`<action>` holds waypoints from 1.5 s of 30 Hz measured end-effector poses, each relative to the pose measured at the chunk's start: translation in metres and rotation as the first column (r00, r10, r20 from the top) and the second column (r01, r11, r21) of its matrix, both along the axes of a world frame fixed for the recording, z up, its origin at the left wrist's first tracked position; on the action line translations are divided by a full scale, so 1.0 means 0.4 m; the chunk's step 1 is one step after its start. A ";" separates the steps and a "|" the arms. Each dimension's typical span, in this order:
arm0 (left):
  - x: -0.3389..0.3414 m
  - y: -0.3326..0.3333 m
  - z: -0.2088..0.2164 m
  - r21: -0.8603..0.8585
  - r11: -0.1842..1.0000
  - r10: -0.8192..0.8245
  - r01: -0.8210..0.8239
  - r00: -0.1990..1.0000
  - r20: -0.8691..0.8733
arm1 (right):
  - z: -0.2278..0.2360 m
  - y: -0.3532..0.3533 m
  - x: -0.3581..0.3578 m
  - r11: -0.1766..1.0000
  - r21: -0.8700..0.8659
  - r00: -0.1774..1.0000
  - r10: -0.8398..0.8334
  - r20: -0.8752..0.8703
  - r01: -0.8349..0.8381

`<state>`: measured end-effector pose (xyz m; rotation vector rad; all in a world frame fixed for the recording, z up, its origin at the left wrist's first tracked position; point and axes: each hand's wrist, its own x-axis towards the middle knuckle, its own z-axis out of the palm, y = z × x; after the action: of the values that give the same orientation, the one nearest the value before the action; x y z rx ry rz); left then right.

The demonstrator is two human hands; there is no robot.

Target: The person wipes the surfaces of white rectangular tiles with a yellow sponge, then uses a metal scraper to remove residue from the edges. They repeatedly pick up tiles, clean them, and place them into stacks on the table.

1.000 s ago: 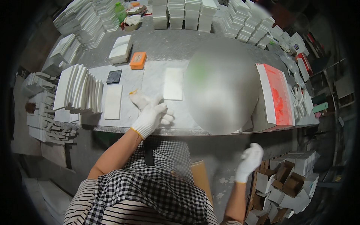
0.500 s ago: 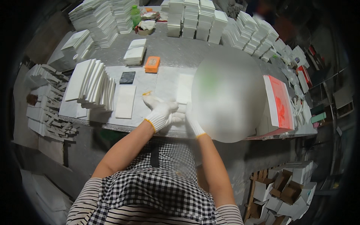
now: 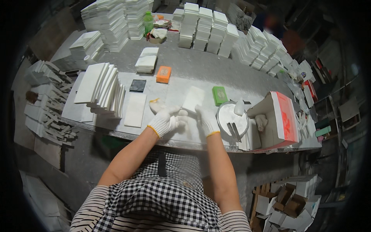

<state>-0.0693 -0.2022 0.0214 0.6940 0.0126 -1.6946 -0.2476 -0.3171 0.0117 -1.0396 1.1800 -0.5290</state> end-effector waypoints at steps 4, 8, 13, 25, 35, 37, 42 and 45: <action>0.016 0.030 0.070 -0.088 0.995 0.042 -0.037 0.998 0.056 | 0.011 0.016 -0.001 0.998 -0.051 0.955 -0.023 0.296 0.039; 0.052 0.075 0.059 -0.163 0.987 0.066 -0.012 0.942 0.330 | 0.097 0.112 0.032 0.952 -0.304 0.921 0.094 0.379 0.028; 0.025 0.147 0.187 -0.118 0.983 0.180 -0.142 0.599 0.781 | 0.233 0.221 0.035 0.939 -0.342 0.924 0.164 0.344 -0.039; 0.018 0.227 0.218 -0.403 0.910 0.364 -0.097 0.651 0.665 | 0.297 0.309 0.060 0.943 -0.316 0.899 0.224 0.378 -0.102; 0.023 0.239 0.209 -0.479 0.864 0.425 -0.154 0.731 0.533 | 0.333 0.346 0.072 0.960 -0.267 0.897 0.189 0.399 -0.083; 0.022 0.242 0.209 -0.468 0.864 0.434 -0.185 0.745 0.507 | 0.333 0.350 0.073 0.960 -0.268 0.895 0.188 0.404 -0.081; 0.009 0.244 0.218 -0.436 0.862 0.458 -0.258 0.763 0.456 | 0.326 0.355 0.069 0.949 -0.306 0.896 0.203 0.395 -0.080; 0.024 0.254 0.207 -0.475 0.868 0.387 -0.149 0.802 0.456 | 0.330 0.360 0.067 0.948 -0.308 0.899 0.200 0.389 -0.077</action>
<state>-0.0596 -0.1005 0.1043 0.7751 -0.6108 -1.1156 -0.2208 -0.1730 0.1437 -1.1755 0.6538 -0.7801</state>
